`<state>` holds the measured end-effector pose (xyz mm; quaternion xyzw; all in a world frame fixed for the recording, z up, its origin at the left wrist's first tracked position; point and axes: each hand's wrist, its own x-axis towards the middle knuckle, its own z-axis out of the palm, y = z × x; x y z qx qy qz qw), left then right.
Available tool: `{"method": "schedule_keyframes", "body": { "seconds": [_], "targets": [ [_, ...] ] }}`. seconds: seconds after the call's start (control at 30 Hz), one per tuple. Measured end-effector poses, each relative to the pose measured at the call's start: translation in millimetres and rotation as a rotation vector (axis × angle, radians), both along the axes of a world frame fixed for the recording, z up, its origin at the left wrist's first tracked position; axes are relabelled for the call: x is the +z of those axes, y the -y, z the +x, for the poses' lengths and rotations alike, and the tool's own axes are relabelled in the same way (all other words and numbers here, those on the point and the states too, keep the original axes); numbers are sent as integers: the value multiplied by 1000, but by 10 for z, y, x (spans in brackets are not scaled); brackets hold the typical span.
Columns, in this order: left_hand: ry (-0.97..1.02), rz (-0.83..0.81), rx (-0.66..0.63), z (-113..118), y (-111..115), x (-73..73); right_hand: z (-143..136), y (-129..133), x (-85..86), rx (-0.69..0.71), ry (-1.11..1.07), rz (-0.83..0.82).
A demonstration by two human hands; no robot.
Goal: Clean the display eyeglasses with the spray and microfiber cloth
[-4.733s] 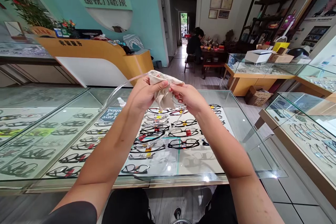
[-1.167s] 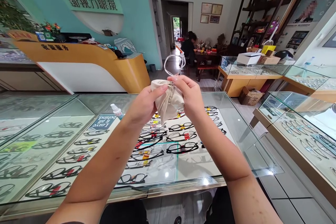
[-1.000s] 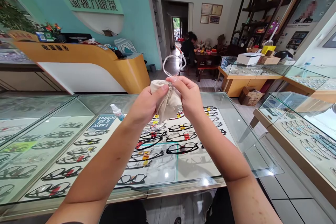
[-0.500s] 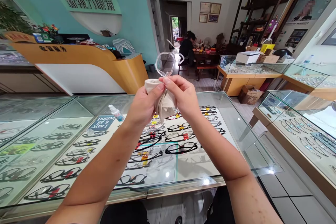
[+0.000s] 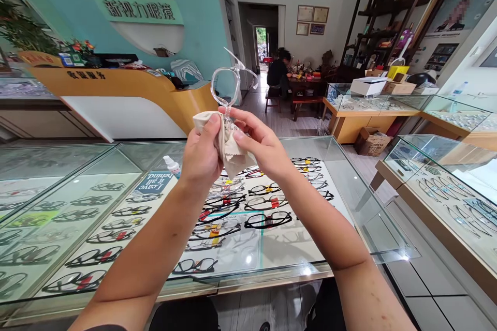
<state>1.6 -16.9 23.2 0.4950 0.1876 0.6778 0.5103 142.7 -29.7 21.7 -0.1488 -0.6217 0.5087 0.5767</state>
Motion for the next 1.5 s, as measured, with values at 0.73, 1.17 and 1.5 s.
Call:
{"method": "schedule_keyframes", "body": {
  "seconds": [0.73, 1.17, 1.5],
  "targets": [
    [-360, 82, -208, -71, 60, -52, 74, -35, 73, -126, -236, -246],
    [-110, 52, 70, 101, 80, -93, -59, 1, 4, -2, -220, -115],
    [-87, 11, -63, -6, 149, 64, 66, 5, 44, 94, -55, -71]
  ]
}}
